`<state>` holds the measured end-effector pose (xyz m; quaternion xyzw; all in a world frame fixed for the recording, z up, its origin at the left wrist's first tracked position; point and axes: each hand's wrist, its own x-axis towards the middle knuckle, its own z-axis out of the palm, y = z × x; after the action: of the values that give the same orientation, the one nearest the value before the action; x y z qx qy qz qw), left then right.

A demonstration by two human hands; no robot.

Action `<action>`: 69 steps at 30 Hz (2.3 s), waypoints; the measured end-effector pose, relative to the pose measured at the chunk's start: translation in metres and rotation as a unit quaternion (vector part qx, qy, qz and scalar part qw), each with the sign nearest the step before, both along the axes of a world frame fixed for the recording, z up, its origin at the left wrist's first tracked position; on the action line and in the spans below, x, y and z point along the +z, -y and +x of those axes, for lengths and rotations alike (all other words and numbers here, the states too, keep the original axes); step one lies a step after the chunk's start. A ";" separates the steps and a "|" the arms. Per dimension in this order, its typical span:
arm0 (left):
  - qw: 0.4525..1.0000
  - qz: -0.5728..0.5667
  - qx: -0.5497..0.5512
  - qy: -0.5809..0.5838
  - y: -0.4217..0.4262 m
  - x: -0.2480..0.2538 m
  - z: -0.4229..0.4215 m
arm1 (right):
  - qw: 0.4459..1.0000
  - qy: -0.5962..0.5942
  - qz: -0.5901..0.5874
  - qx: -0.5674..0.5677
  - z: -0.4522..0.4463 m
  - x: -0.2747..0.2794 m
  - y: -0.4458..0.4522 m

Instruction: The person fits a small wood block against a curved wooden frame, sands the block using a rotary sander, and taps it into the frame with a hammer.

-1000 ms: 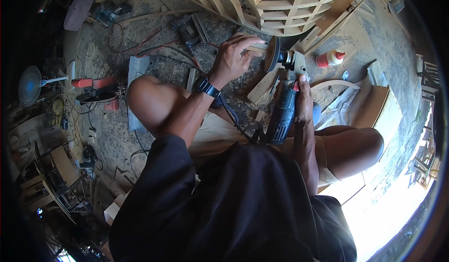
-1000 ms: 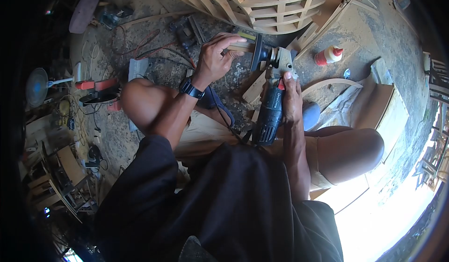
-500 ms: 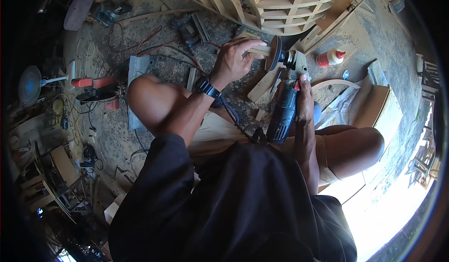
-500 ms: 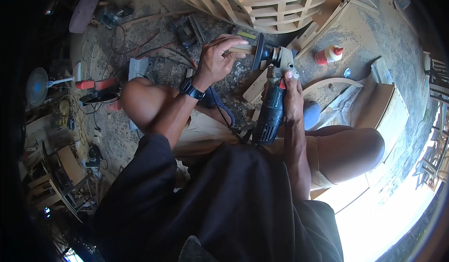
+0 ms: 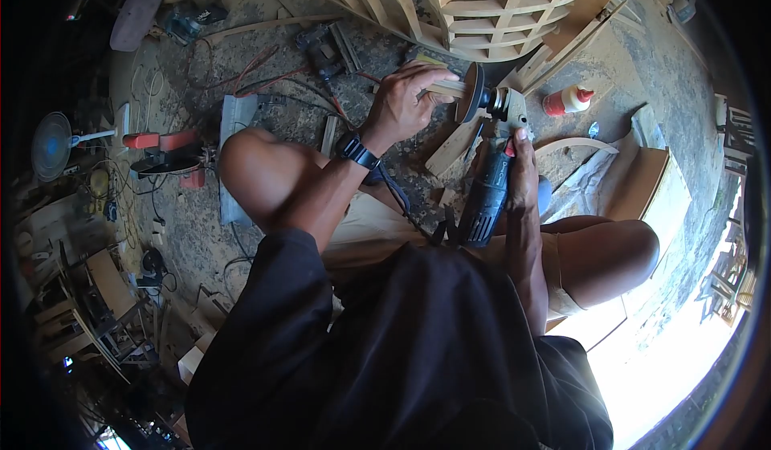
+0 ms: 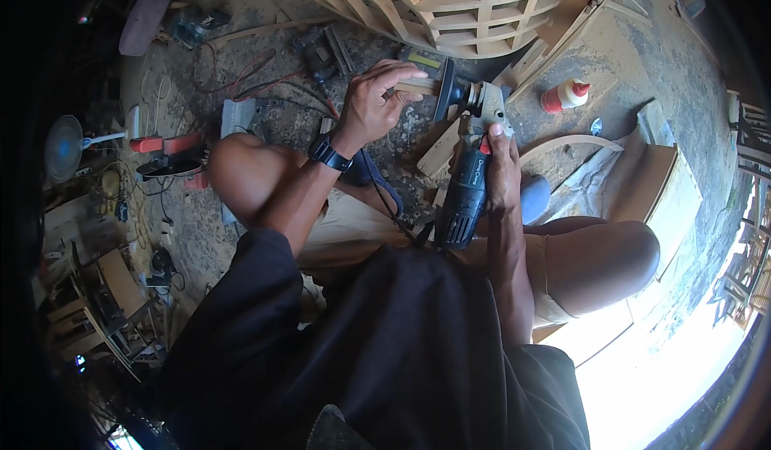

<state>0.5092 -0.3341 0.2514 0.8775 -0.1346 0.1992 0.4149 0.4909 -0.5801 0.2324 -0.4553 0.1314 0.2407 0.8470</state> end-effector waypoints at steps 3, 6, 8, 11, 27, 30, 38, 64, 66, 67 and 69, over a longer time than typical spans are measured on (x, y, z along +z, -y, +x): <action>1.000 0.000 0.001 -0.003 0.001 0.001 0.000 | 1.000 -0.006 0.017 0.003 0.000 -0.003 0.001; 1.000 0.002 -0.001 -0.002 0.001 0.002 -0.001 | 1.000 -0.004 0.020 0.010 0.000 -0.003 0.002; 1.000 0.000 -0.001 -0.003 0.001 0.002 -0.001 | 1.000 -0.004 0.015 0.009 0.000 -0.003 0.002; 1.000 -0.004 -0.002 -0.007 0.001 0.001 -0.001 | 1.000 -0.004 0.011 -0.010 -0.002 0.002 -0.002; 0.987 -0.139 0.083 0.011 0.010 0.043 0.046 | 0.993 0.005 0.065 -0.103 0.004 -0.002 0.014; 0.956 -0.291 0.034 -0.006 0.029 0.050 0.074 | 0.990 -0.002 0.058 -0.130 0.006 0.004 0.017; 0.979 -0.146 0.119 0.072 0.062 0.047 0.146 | 0.982 0.015 0.056 -0.179 0.011 0.002 0.030; 0.992 -0.030 0.120 0.019 0.062 0.060 0.141 | 0.976 0.006 0.045 -0.212 0.014 0.012 0.030; 0.992 -0.088 0.088 0.024 0.062 0.057 0.144 | 0.976 0.008 0.040 -0.212 0.014 0.004 0.031; 0.992 -0.069 0.108 -0.008 0.061 0.057 0.143 | 0.976 0.011 0.037 -0.212 0.013 0.000 0.032; 0.991 -0.112 0.073 0.004 0.057 0.052 0.148 | 0.974 0.023 0.015 -0.227 0.011 -0.001 0.028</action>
<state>0.6570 -0.3916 0.3039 0.8323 -0.0484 0.2467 0.4941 0.5018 -0.6081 0.2314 -0.4065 0.2086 0.0339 0.8889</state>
